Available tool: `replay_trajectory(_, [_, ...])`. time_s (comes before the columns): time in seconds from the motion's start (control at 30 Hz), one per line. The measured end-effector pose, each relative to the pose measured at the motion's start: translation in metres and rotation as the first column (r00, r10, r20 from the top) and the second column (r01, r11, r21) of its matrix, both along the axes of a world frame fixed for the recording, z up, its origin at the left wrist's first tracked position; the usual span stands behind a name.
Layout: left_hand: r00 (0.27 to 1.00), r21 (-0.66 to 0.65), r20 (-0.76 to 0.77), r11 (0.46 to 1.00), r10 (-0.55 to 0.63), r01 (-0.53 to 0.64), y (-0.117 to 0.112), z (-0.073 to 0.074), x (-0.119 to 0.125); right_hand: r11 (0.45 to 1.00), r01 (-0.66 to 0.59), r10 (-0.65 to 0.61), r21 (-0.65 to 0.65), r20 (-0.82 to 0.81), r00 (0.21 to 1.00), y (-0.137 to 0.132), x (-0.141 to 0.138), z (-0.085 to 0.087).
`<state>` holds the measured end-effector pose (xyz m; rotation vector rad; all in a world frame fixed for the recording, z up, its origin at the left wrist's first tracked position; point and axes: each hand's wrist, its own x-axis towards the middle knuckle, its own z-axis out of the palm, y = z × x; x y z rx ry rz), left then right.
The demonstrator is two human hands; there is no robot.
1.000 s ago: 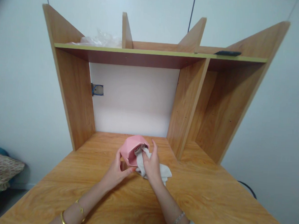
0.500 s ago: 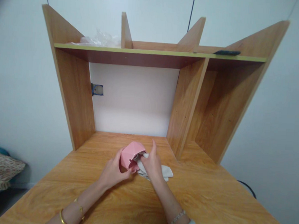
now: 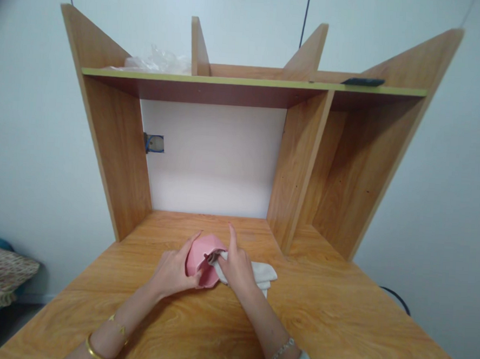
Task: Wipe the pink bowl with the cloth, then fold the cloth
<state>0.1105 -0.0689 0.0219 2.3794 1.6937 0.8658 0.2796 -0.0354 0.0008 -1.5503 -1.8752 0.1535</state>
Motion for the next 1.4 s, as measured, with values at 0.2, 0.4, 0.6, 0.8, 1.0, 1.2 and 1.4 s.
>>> replay_trajectory(0.2, [0.999, 0.058, 0.039, 0.998, -0.032, 0.03, 0.0, -0.002, -0.002, 0.996, -0.089, 0.091, 0.024, -0.141, 0.986, -0.003, 0.001, 0.001])
replay_trajectory(0.4, [0.927, 0.046, 0.372, 0.999, -0.041, 0.026, 0.006, -0.006, -0.002, 0.993, -0.034, 0.072, 0.11, -0.37, 0.926, -0.001, -0.001, 0.005])
replay_trajectory(0.6, [0.615, 0.043, 0.759, 0.958, -0.217, 0.285, 0.009, -0.019, 0.012, 0.995, -0.017, 0.068, 0.094, -0.576, 0.814, 0.002, -0.005, 0.003])
replay_trajectory(0.8, [0.506, 0.035, 0.829, 0.926, -0.236, 0.375, 0.007, -0.03, 0.029, 0.99, -0.096, 0.142, 0.105, -0.673, 0.726, 0.009, -0.008, -0.006])
replay_trajectory(1.0, [0.743, 0.023, 0.647, 0.978, -0.172, 0.207, 0.006, -0.021, 0.019, 0.996, 0.084, -0.081, -0.012, -0.423, 0.902, 0.01, -0.001, -0.003])
replay_trajectory(1.2, [0.943, -0.042, 0.329, 0.996, -0.056, 0.074, 0.002, -0.015, 0.011, 0.989, 0.149, -0.147, 0.017, -0.076, 0.986, 0.002, 0.008, 0.009])
replay_trajectory(1.4, [0.989, -0.044, 0.146, 0.999, 0.034, -0.028, 0.0, -0.006, 0.006, 0.991, 0.118, -0.12, 0.057, 0.033, 0.992, -0.002, 0.005, 0.011])
